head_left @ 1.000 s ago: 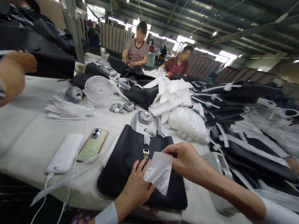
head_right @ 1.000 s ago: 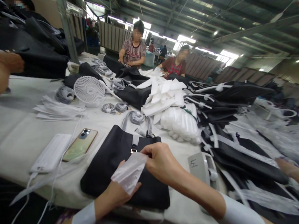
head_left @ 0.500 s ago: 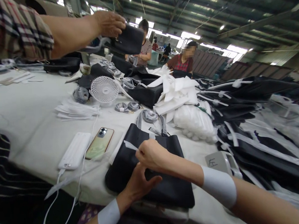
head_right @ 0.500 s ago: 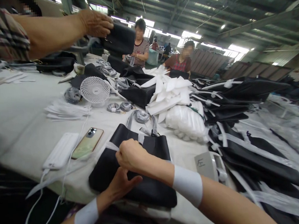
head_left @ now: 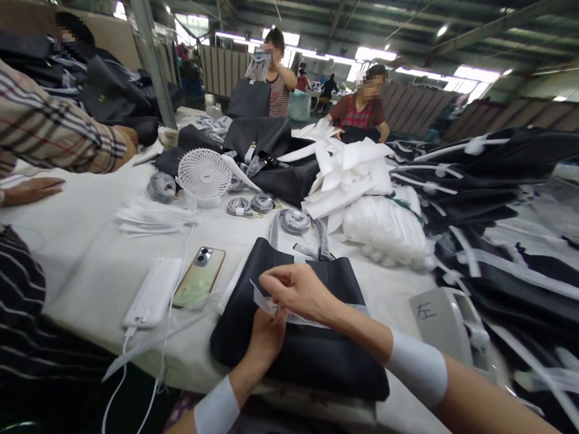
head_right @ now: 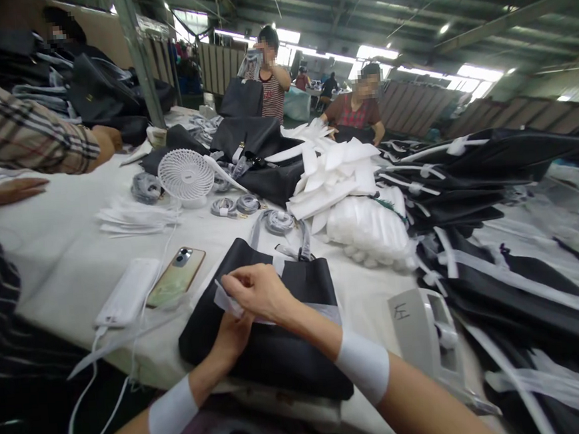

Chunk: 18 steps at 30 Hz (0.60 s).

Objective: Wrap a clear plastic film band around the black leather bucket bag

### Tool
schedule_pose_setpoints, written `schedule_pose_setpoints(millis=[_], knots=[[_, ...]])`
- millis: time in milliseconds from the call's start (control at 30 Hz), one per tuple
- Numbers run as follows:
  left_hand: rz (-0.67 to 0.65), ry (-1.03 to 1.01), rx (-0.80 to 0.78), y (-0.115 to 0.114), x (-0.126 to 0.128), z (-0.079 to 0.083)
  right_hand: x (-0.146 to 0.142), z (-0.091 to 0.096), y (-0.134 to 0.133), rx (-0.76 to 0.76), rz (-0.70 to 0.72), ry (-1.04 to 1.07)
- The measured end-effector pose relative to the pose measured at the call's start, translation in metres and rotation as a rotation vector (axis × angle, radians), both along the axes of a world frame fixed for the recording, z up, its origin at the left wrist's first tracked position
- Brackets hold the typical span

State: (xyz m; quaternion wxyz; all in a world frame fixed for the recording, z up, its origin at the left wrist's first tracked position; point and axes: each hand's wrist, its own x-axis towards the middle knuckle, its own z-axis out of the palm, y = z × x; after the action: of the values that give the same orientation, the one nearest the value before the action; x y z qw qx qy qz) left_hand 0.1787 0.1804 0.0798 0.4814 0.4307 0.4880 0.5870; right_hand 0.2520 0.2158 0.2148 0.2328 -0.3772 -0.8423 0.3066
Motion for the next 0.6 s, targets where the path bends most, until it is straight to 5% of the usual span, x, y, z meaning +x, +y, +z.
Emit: schedule_pose_setpoints(millis=[100,333,467,600], knots=[[-0.043,-0.055,0.004,-0.002,-0.007,0.005,0.017,-0.019,0.005,0.079,-0.153,0.235],[-0.098,-0.257,-0.169,0.011,-0.025,0.022,0.035,-0.093,0.006,0.365,-0.01,0.232],[-0.069,-0.289,-0.231,0.018,-0.033,0.028,0.041,-0.097,0.006,0.376,-0.048,0.276],[0.106,0.015,-0.133,0.016,-0.041,0.028,0.048,-0.091,0.005,0.401,-0.041,0.278]])
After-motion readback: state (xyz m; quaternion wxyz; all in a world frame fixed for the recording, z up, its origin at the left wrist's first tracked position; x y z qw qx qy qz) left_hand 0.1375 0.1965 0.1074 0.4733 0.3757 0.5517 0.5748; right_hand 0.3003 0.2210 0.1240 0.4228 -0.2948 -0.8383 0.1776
